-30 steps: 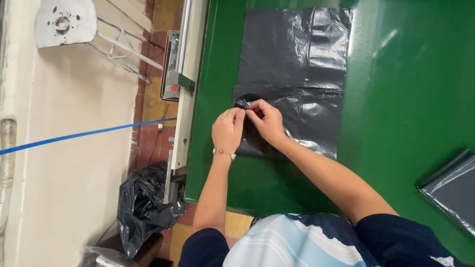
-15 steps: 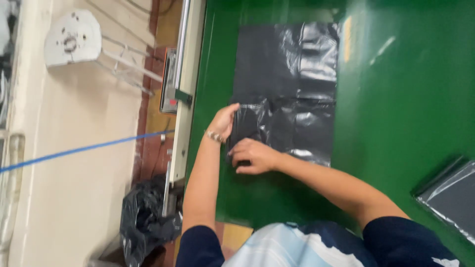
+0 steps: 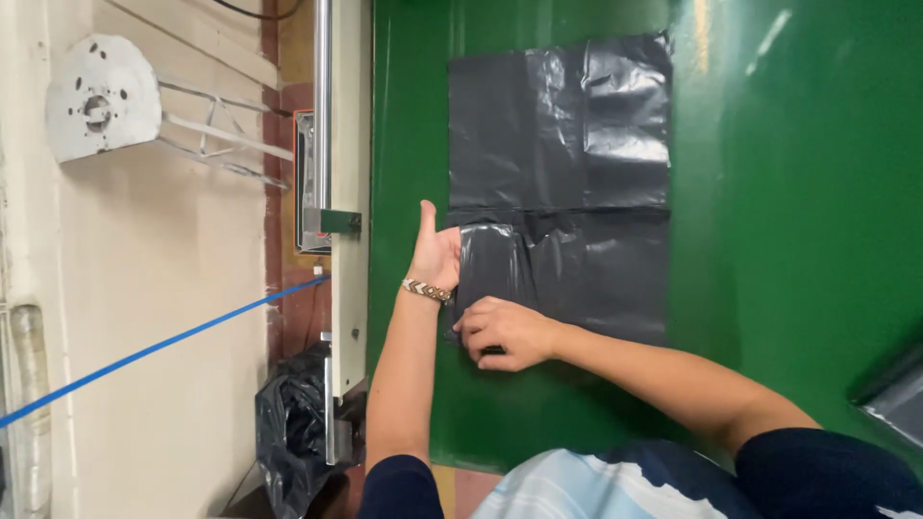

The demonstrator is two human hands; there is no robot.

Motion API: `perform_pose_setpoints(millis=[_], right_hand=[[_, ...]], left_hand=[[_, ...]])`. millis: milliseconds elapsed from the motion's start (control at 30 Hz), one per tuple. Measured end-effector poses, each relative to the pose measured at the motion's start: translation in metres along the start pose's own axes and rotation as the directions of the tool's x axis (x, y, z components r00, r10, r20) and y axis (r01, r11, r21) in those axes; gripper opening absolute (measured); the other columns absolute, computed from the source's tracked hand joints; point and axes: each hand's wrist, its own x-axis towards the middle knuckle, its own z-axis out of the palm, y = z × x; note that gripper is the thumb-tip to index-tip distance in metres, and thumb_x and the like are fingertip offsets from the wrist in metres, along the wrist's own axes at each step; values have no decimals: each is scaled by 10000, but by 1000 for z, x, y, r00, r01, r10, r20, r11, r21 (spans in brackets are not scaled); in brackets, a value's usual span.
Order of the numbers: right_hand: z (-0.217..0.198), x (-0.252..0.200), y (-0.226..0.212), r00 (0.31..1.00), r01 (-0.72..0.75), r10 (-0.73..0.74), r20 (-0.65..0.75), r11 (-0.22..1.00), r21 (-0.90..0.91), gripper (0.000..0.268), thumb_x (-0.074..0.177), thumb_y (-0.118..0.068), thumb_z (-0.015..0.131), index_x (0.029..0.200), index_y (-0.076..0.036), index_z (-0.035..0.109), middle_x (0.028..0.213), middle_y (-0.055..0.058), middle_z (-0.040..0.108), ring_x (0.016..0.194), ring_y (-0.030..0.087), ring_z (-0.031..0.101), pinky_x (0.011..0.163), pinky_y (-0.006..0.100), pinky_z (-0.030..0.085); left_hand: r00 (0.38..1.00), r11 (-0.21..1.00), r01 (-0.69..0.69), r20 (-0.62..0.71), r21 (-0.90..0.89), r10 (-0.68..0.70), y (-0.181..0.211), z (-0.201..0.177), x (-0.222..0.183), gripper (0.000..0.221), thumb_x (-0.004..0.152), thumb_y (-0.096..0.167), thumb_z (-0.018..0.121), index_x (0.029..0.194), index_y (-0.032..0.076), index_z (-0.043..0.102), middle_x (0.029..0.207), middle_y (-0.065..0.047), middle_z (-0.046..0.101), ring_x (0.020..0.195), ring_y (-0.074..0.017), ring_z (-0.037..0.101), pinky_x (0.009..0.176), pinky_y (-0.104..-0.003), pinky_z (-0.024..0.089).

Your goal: Folding black plastic bags and inserting them into clear plastic sleeves

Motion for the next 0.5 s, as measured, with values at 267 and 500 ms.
perform_pose_setpoints(millis=[267,500], right_hand=[[1,-1,10,1000,14,-14,-21,1000,2,305,1005,-378,584,748,-214,595,919,1,617,1087,271,639,1046,508,466],[6,-3,14,1000,-18,18,-12,1000,21,334,1026,-388,535,752,-203,585,919,9,617,1115,280,627,1065,526,446]], left_hand=[[998,988,1,-65,-153,-11,8,15,-8,1073,737,1001,339,979,14,682,581,-14,535,472,-85,459,403,-182,363],[993,975,46,-93,-216,-67,20,23,-12,1093,618,1057,354,872,38,657,584,-15,543,506,-107,516,427,-177,372]])
